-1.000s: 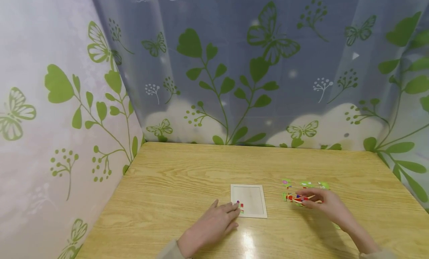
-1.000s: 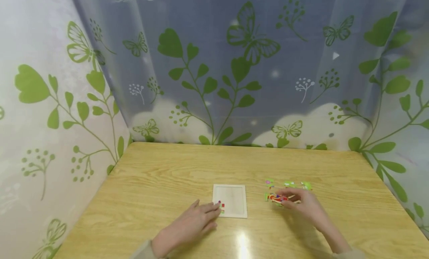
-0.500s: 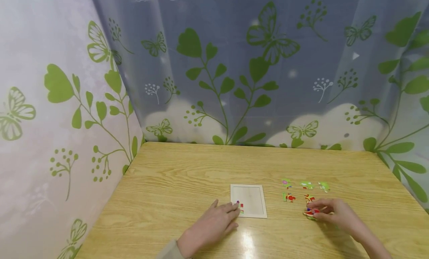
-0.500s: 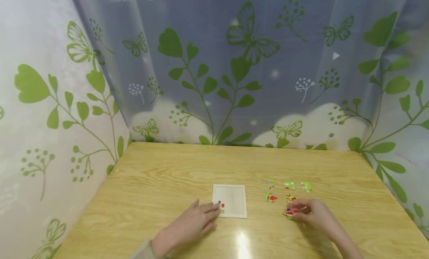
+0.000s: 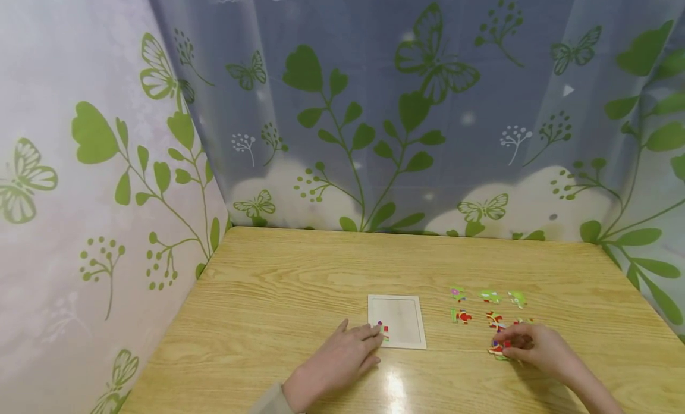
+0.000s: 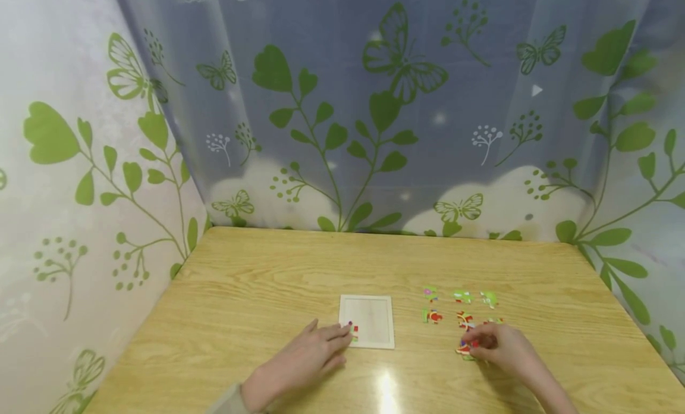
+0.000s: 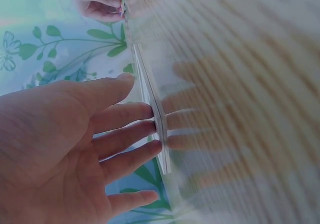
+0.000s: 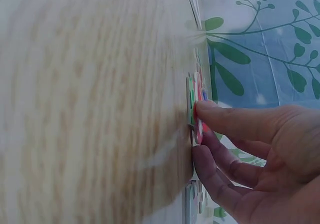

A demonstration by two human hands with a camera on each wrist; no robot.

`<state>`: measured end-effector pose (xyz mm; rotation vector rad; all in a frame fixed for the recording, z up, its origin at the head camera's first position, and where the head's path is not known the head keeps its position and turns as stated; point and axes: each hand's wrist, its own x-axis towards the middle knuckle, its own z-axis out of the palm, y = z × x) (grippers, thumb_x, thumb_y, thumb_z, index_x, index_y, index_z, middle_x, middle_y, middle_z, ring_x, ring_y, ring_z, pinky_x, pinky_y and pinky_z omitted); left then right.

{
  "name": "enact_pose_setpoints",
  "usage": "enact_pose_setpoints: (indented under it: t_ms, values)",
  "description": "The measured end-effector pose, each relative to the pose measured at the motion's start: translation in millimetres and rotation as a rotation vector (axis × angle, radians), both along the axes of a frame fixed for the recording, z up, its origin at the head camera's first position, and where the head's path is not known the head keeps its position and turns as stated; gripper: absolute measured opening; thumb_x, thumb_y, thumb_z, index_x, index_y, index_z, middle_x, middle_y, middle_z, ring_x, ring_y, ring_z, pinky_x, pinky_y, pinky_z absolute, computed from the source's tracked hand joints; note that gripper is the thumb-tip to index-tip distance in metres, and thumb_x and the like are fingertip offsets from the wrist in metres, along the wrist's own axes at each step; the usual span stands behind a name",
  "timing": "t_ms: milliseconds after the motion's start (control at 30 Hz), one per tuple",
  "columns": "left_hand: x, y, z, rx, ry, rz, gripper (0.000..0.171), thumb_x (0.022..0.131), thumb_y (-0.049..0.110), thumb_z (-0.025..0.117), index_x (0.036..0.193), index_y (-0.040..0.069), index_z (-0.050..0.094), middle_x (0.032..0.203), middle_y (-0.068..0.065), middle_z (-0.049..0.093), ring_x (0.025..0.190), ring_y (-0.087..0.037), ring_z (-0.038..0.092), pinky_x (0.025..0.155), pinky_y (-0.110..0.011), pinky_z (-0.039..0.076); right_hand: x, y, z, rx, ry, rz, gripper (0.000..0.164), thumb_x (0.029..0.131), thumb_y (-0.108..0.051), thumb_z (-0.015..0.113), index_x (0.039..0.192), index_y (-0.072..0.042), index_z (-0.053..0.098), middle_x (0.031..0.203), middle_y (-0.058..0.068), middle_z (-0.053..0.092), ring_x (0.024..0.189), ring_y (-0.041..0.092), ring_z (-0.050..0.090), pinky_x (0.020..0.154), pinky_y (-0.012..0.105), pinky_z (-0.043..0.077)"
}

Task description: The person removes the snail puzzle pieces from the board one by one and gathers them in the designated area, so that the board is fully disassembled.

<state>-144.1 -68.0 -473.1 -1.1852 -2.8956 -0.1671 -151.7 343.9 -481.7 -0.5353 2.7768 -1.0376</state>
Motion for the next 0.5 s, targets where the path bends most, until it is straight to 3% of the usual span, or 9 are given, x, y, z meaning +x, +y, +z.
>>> enact_pose_setpoints:
  t_ms: [233,400,500]
  values:
    - [-0.5,0,-0.4,0.007,-0.013,0.003,0.044,0.103,0.035,0.057,0.141,0.013,0.060,0.152,-0.002,0.051,0.137,-0.019,0.052,0.112,-0.055,0.042,-1.4,-2,1.9,0.077,0.018,-0.057,0.018,0.088,-0.021,0.079,0.100,-0.009,0.076,0.089,-0.003,0.074,0.073,-0.004,0.059,0.061,0.023,0.050]
    - [-1.7,0,-1.9,0.020,-0.018,0.004,0.044,0.103,0.035,0.057,0.141,0.013,0.061,0.151,-0.002,0.052,0.137,-0.019,0.052,0.112,-0.055,0.042,-1.5,-8,9.7,0.061,-0.090,-0.175,0.029,0.100,-0.028,0.066,0.118,-0.006,0.071,0.091,-0.001,0.073,0.080,0.007,0.067,0.063,0.026,0.052]
    - [-1.8,0,-2.4,0.030,-0.023,0.008,0.043,0.103,0.035,0.058,0.140,0.013,0.062,0.151,-0.002,0.052,0.137,-0.019,0.052,0.113,-0.055,0.042,-2.4,-15,13.4,0.040,-0.105,-0.209,0.036,0.104,-0.032,0.058,0.125,-0.005,0.069,0.090,0.000,0.073,0.082,0.011,0.067,0.063,0.028,0.050]
